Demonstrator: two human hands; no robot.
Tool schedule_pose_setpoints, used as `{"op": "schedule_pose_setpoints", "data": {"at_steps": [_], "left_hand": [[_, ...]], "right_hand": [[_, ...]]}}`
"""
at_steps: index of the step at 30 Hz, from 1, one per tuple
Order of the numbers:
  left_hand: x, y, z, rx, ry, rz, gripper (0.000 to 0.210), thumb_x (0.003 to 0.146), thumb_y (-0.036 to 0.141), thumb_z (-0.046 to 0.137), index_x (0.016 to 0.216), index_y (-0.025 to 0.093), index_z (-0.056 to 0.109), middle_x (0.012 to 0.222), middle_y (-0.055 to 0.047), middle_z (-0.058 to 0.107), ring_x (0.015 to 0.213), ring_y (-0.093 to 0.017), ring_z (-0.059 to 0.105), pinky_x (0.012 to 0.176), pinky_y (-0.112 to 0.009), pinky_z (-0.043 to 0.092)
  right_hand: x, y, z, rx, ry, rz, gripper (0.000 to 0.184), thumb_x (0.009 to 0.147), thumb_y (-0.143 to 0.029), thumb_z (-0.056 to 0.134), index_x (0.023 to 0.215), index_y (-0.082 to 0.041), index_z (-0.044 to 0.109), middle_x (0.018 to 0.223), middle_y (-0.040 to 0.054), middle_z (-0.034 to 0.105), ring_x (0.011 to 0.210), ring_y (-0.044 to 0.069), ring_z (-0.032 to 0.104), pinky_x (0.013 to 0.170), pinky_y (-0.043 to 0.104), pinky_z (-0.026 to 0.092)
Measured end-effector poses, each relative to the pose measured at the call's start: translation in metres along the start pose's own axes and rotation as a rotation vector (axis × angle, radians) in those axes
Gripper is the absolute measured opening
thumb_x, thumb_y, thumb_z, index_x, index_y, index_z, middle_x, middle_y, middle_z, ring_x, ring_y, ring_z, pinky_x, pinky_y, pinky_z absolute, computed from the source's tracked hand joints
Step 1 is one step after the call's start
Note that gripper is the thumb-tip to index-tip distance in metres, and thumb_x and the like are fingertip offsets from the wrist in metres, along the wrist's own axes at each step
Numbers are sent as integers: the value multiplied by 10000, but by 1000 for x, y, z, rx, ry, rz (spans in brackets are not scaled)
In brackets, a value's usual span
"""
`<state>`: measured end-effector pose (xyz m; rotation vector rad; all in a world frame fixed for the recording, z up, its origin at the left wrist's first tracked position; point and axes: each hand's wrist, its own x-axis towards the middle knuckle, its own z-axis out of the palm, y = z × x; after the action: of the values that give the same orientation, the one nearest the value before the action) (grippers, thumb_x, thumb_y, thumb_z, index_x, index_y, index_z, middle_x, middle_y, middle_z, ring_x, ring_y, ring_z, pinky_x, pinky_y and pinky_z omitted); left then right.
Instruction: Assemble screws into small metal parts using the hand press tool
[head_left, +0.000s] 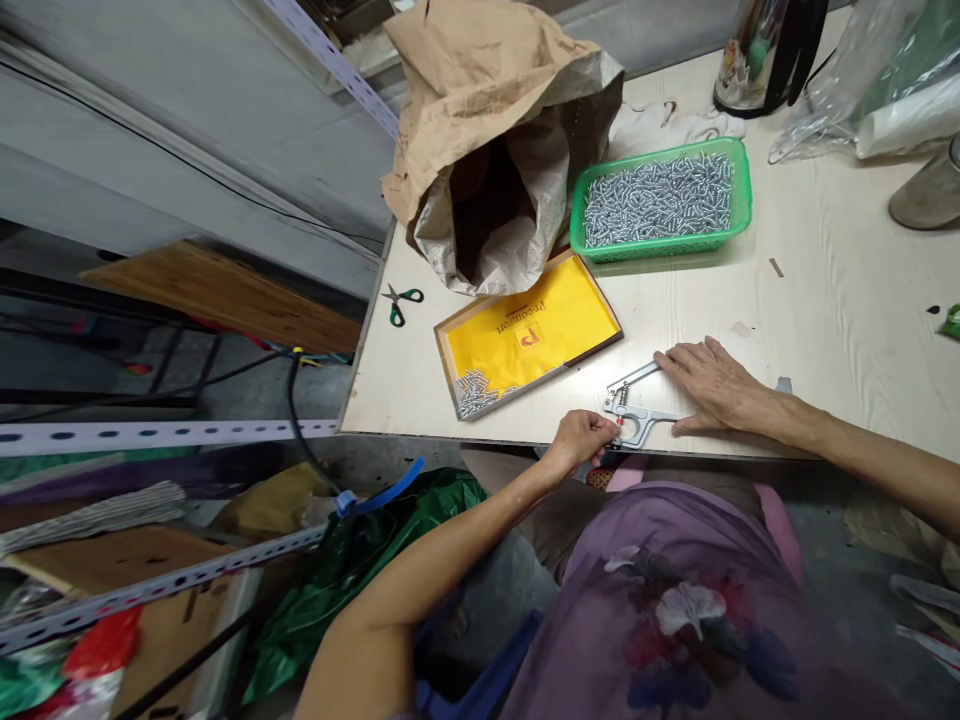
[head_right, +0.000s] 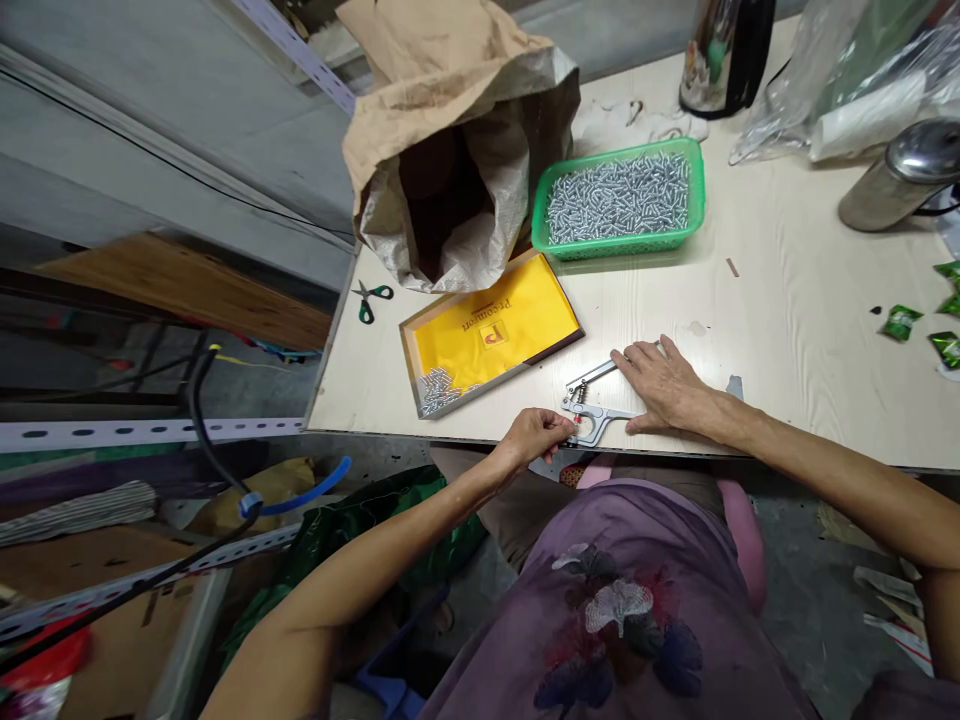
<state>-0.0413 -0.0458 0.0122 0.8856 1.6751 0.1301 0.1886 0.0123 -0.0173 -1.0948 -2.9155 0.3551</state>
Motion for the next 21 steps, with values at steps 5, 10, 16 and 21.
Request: {"op": "schedule_pose_setpoints", "data": {"at_steps": [5,10,16,21], "left_hand": [[-2,4,0,15,5,-13,135,855,130,617,726,100,647,387,94,443,318,-45,406,362,-146,328],[-1,0,-1,67,-2,0,147,862,165,611,734,107,656,416,83,446,357,-60,421,410,-173,373],[-5,-9,6,551,311,533,119,877,254,625,834,150,667,836,-44,648,792,-176,631,714,-285,526],[17,10,24,859,237,1023,424,855,275,669,1230,152,513,1307,-155,541,1187,-277,504,992,-434,472]], "right_hand": [[0,-5,-1,18,31,29,849,739,-591,677,1378,-95,419,1202,199,575,1055,344,520,891,454,434],[-3,-11,-4,1,10,119,633,716,-537,737,1163,-120,573,1061,166,603,946,312,517,786,402,452],[-9,-22,-7,17,29,115,373,780,-402,728,1000,-123,615,957,143,593,887,276,503,736,363,431],[-11,-23,-8,8,41,110,385,784,-383,718,1052,-136,595,1004,146,591,925,286,507,765,375,431]]}}
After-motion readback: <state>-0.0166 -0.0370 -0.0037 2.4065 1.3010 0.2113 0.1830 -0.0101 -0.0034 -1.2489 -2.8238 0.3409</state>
